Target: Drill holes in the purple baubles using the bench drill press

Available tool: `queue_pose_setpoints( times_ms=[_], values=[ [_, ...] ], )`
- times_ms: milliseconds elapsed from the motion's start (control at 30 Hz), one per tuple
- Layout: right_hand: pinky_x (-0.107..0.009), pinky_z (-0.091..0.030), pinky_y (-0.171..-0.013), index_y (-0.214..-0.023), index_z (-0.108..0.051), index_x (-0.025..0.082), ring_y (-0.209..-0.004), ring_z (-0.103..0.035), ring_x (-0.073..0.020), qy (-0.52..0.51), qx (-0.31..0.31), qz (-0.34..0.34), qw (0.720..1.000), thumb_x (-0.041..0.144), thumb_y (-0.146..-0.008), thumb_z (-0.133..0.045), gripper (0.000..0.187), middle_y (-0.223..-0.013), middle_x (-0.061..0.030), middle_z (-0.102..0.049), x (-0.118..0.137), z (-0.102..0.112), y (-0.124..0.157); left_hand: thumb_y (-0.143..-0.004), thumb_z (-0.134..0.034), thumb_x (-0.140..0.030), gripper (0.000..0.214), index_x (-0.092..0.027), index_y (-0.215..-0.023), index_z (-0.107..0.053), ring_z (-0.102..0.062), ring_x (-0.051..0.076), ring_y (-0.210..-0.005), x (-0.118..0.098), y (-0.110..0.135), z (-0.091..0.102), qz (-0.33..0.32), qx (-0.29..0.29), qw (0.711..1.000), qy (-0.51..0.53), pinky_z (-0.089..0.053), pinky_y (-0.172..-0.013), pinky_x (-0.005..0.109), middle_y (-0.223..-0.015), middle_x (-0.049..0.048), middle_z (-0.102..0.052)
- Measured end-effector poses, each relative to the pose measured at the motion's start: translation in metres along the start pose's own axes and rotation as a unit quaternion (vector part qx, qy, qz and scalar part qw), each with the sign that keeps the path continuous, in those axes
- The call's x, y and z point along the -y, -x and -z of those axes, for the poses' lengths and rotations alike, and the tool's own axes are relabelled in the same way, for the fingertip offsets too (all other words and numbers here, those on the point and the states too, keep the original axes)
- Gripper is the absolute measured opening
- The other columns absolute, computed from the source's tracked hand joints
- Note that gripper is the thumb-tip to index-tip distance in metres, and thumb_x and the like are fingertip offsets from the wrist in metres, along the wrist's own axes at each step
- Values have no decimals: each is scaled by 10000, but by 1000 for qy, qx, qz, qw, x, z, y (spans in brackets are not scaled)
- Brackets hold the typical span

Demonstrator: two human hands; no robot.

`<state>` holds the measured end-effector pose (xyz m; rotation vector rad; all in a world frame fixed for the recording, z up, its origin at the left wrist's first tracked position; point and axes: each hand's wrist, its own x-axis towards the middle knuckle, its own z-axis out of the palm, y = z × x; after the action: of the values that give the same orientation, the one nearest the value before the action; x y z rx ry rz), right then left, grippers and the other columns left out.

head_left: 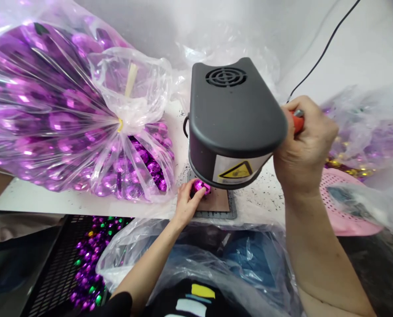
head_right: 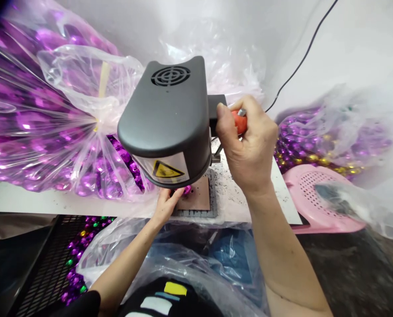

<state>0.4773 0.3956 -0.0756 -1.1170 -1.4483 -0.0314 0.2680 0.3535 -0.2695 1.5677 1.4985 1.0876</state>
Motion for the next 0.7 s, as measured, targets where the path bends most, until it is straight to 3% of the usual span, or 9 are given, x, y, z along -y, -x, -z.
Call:
queue_pose_setpoints(
  times_ms=[167,333,500,700],
  values=[
    [-207,-227,-547,-746,-481,166,-569,-284,-19,-2,5,6,1000,522,-987,-458,431,-587,78,-337,1,0,-1,-908,-676,-462,358,-214,-1166,-693,-612,271,-1023,-11,1,-10,-92,26,993,-75,-399,-1071,479,-1050,75,-724],
    [-228,-246,-539,-737,-515,168,-564,-302,-29,-8,8,-19,1000,433,-952,-563,344,-577,80,-360,3,3,-2,-863,-731,-448,361,-194,-1112,-670,-624,300,-1087,-12,5,-17,-140,28,986,-83,-402,-1096,517,-1093,110,-716],
    [-225,-270,-556,-726,-524,170,-562,-322,-29,-5,10,-35,999,350,-911,-609,272,-570,84,-366,3,4,-3,-856,-740,-431,395,-214,-1178,-665,-621,317,-1176,-4,7,-20,-117,27,992,-51,-383,-1138,547,-1176,125,-705],
    [-216,-253,-552,-720,-523,162,-550,-312,-18,-17,5,-23,1000,317,-917,-593,260,-565,84,-371,4,2,-2,-879,-722,-408,400,-209,-1219,-653,-597,313,-1244,-3,3,-19,-99,99,990,-18,-360,-1168,557,-1272,131,-686]
  ],
)
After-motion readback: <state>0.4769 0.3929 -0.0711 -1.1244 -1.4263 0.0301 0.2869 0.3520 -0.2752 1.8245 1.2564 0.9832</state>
